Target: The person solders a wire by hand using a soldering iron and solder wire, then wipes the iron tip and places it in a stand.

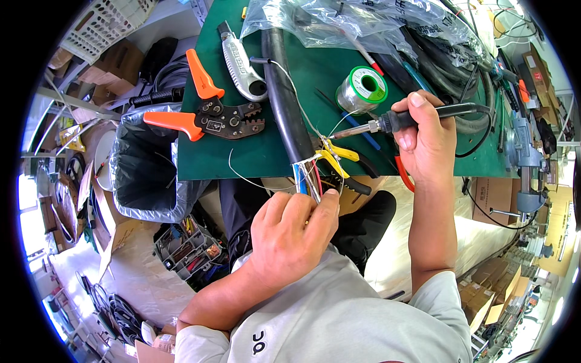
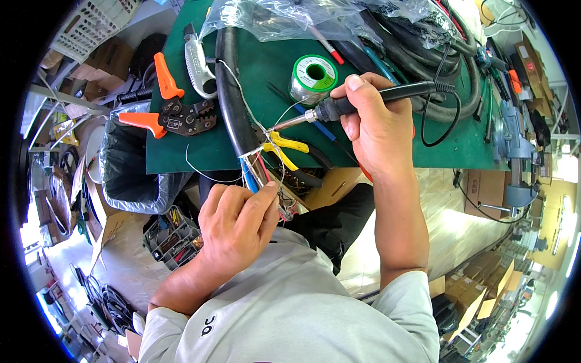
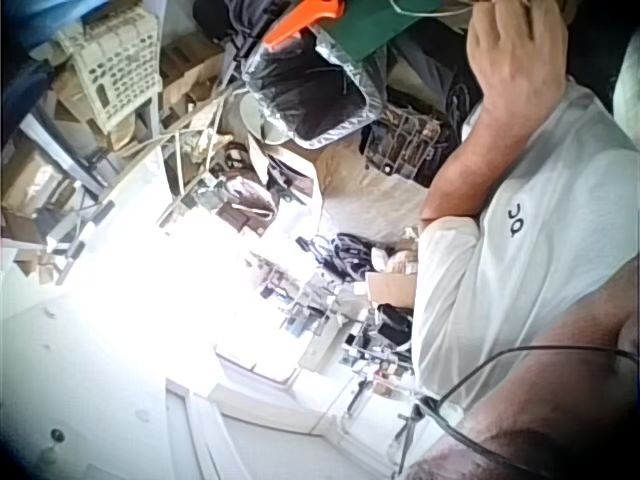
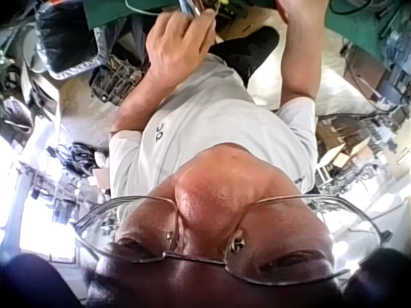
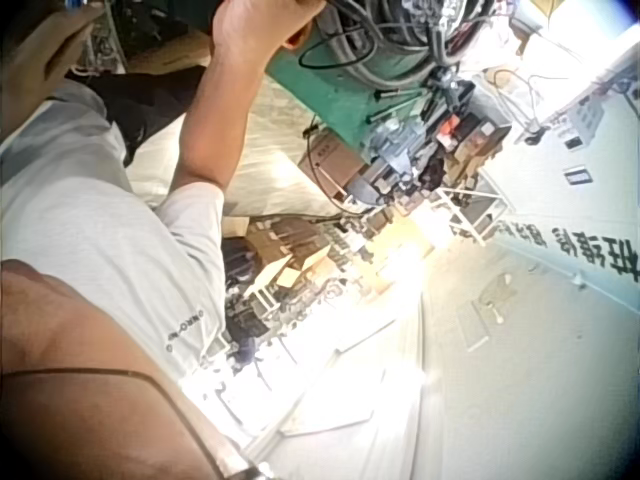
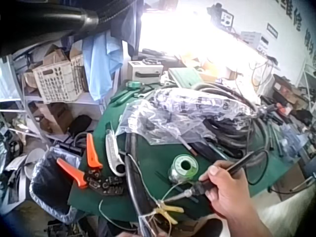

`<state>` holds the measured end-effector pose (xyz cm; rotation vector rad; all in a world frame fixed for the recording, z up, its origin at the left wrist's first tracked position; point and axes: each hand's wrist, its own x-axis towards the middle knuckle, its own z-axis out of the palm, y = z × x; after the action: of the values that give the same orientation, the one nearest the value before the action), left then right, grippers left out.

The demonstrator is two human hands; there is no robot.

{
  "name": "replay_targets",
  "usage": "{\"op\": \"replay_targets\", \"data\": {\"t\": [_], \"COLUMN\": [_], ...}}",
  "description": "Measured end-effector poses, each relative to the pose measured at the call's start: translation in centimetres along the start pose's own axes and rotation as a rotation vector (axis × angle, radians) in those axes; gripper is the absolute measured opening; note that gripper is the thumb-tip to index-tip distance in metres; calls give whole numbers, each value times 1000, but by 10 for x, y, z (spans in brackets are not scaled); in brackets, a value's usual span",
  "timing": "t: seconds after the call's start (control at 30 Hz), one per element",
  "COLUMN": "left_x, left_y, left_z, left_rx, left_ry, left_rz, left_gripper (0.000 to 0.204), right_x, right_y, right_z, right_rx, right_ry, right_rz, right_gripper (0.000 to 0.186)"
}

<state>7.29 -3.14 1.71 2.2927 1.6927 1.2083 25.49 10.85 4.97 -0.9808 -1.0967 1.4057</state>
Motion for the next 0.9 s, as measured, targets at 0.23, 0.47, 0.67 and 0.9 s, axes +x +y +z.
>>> {"op": "replay_targets", "data": {"t": [0.23,0.47,0.67,0.9], "left_x": [0,1,0,0], "left_y": [0,0,0,0], "left_z": [0,0,0,0], "left_rx": [-1,-2,1,-3], "left_ry": [2,5,10,6], "left_rz": [-3,0,-1,-4], "left_gripper": [27,26,27,27], "right_x": [1,0,1,-1], "right_y": [1,0,0,-1], "right_z": [2,2,2,0], "right_rx": [6,5,3,67], "right_ry": [8,20,14,17], "right_rz": [-5,3,-5,-25], "right_gripper": [19,19,19,17]}}
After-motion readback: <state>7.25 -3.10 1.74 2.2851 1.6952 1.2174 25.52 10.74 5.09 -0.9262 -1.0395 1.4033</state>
